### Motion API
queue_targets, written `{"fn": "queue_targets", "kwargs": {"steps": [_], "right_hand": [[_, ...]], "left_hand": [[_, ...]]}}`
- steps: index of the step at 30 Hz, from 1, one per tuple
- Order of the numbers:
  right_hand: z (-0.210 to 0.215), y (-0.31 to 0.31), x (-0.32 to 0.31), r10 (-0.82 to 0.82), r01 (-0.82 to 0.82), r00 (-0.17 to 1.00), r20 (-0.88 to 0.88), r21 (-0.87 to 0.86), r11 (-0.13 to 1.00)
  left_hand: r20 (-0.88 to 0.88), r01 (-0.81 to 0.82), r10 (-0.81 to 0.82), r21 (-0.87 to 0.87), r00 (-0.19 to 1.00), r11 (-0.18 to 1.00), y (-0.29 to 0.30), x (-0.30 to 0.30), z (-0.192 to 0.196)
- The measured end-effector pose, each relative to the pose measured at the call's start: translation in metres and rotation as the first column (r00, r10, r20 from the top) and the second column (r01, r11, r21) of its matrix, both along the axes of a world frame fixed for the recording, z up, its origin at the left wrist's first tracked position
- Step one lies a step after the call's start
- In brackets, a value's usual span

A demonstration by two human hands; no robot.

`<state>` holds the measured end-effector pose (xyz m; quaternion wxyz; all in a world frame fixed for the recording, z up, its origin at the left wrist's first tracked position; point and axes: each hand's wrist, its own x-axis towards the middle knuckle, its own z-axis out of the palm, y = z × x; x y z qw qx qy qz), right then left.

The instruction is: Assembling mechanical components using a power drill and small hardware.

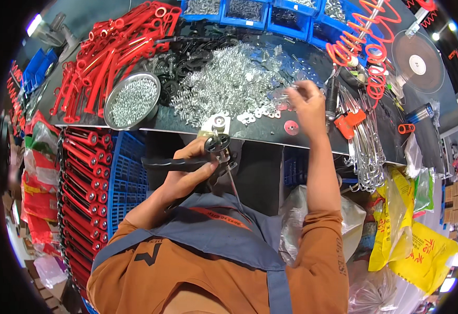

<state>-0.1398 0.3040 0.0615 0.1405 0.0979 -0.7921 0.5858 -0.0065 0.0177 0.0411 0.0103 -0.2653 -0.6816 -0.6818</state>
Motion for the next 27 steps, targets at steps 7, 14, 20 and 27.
{"fn": "queue_targets", "kwargs": {"steps": [7,14,20,27], "right_hand": [[0.056,-0.105,0.082,0.503,-0.463,0.857,-0.112,0.262,0.847],[0.057,-0.1,0.084,0.537,-0.535,0.843,0.0,0.093,0.84],[0.014,-0.096,0.102,0.502,-0.504,0.863,-0.055,-0.026,0.863],[-0.061,-0.125,0.16,0.383,-0.209,0.891,0.243,-0.53,0.822]], "left_hand": [[-0.003,-0.04,0.04,-0.082,0.999,0.996,0.001,0.01,0.0],[0.319,0.017,-0.045,0.09,0.947,0.996,-0.005,0.018,0.007],[-0.122,-0.079,0.085,0.053,0.989,0.995,-0.008,0.008,0.012],[-0.32,0.059,-0.07,-0.044,0.945,0.997,0.0,0.008,0.0]]}}
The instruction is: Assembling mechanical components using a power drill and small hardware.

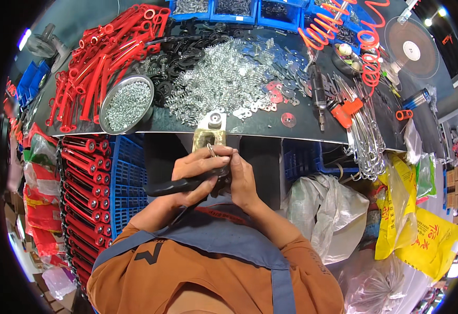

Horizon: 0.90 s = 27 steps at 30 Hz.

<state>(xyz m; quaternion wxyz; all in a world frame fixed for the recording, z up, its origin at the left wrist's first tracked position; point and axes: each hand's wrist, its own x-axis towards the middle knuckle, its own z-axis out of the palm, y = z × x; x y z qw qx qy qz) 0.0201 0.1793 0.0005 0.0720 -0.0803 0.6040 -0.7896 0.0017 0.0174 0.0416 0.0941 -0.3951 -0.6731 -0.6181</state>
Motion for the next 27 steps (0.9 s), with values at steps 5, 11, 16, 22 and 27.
{"fn": "queue_targets", "kwargs": {"steps": [5,11,16,22,27], "right_hand": [[0.004,-0.008,-0.003,-0.061,0.064,0.996,-0.069,0.044,0.997],[0.025,0.007,-0.049,-0.113,0.16,0.948,-0.297,0.141,0.977],[0.017,-0.004,-0.086,-0.137,0.262,0.901,-0.411,0.264,0.928],[0.047,-0.057,-0.161,0.217,0.235,0.755,-0.619,0.563,0.792],[0.027,-0.135,-0.235,0.451,0.329,0.725,-0.52,0.837,0.437]], "left_hand": [[0.022,0.075,-0.076,0.05,0.997,0.996,-0.011,-0.008,0.0],[-0.132,-0.206,0.204,-0.003,0.97,0.979,-0.034,0.006,0.02],[-0.437,-0.509,0.407,-0.145,0.802,0.848,-0.012,-0.024,-0.059],[-0.5,-0.7,0.514,-0.319,0.697,0.639,0.004,-0.023,-0.087],[-0.475,-0.676,0.49,-0.408,0.731,0.614,0.004,-0.027,-0.078]]}}
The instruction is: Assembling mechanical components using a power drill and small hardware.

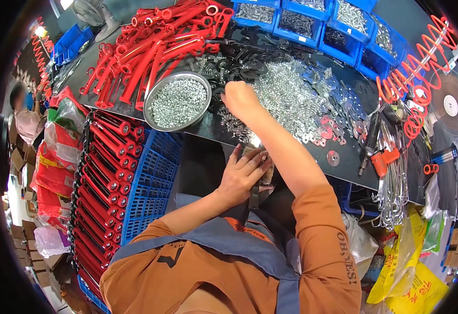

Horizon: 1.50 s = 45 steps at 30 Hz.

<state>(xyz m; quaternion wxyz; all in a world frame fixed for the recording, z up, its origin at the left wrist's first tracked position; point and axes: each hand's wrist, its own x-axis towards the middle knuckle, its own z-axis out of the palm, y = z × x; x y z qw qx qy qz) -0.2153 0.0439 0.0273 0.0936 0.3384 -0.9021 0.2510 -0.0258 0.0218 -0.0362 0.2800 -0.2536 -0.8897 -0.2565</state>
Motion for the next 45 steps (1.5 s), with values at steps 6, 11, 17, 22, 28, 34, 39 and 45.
{"fn": "queue_targets", "kwargs": {"steps": [6,11,17,22,28,34,39,45], "right_hand": [[0.0,0.017,-0.017,-0.009,0.022,0.997,0.083,-0.152,0.988],[0.037,0.124,0.09,0.123,0.434,0.723,0.68,-0.585,0.685],[-0.018,0.138,0.165,0.054,0.574,0.685,0.727,-0.584,0.574],[-0.047,0.137,0.164,-0.04,0.537,0.739,0.673,-0.551,0.639],[-0.048,0.142,0.161,0.024,0.488,0.7,0.714,-0.502,0.714],[-0.034,0.143,0.163,-0.093,0.389,0.787,0.61,-0.373,0.842],[-0.044,0.147,0.161,-0.067,0.519,0.67,0.74,-0.402,0.755],[-0.073,0.148,0.161,0.128,0.538,0.662,0.739,-0.587,0.606]], "left_hand": [[0.048,0.076,-0.079,0.057,0.996,0.995,-0.004,0.0,-0.004],[0.341,0.365,-0.449,0.284,0.826,0.887,-0.038,0.015,0.017],[0.043,0.136,-0.199,0.588,0.979,0.798,-0.034,0.018,0.004],[0.089,0.145,-0.194,0.387,0.977,0.91,-0.017,0.001,0.001],[0.024,0.172,-0.204,0.447,0.979,0.878,-0.019,-0.003,-0.005],[0.065,0.18,-0.224,0.408,0.972,0.895,-0.024,-0.006,0.004],[0.077,0.165,-0.206,0.367,0.975,0.916,-0.024,-0.012,-0.007],[0.021,0.226,-0.255,0.4,0.967,0.888,-0.02,-0.021,-0.022]]}}
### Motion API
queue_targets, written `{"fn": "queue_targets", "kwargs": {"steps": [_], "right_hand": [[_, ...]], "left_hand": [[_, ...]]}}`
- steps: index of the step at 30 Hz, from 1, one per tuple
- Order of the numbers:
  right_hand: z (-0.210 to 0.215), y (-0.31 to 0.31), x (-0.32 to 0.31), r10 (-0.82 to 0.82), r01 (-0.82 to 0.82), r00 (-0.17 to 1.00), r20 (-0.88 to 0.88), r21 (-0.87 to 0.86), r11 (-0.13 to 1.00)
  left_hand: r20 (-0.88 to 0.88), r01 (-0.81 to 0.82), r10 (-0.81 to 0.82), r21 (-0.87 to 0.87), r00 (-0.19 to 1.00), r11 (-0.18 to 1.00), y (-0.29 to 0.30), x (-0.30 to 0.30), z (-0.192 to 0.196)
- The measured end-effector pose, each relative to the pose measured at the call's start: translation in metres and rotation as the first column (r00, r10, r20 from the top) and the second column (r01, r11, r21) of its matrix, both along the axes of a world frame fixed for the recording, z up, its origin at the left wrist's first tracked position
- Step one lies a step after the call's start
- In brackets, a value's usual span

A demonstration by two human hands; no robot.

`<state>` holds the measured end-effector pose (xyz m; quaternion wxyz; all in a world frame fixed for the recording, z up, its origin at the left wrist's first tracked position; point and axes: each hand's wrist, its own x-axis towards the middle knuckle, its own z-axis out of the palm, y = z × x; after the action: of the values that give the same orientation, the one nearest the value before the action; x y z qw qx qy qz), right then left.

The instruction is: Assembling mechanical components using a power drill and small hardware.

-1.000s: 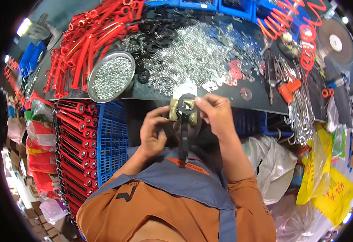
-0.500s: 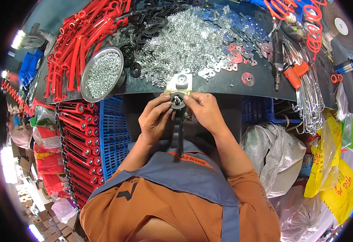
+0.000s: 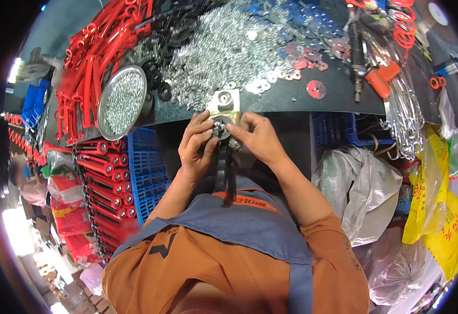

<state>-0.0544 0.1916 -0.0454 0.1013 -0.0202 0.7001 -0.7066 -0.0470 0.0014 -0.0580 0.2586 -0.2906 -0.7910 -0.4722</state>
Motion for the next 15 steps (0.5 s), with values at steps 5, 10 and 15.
{"fn": "queue_targets", "kwargs": {"steps": [5,10,15], "right_hand": [[0.033,0.047,-0.027,-0.215,0.578,0.743,-0.634,0.445,0.684],[0.013,0.107,-0.007,0.32,0.487,0.776,-0.543,0.839,0.243],[0.014,0.155,0.01,0.171,0.402,0.787,-0.593,0.701,0.589]], "left_hand": [[-0.068,-0.084,0.072,-0.198,0.995,0.977,-0.019,0.005,0.019],[-0.105,-0.137,0.116,-0.218,0.988,0.966,-0.049,0.003,0.053],[-0.201,-0.768,0.756,0.023,0.623,0.64,-0.161,-0.021,0.088]]}}
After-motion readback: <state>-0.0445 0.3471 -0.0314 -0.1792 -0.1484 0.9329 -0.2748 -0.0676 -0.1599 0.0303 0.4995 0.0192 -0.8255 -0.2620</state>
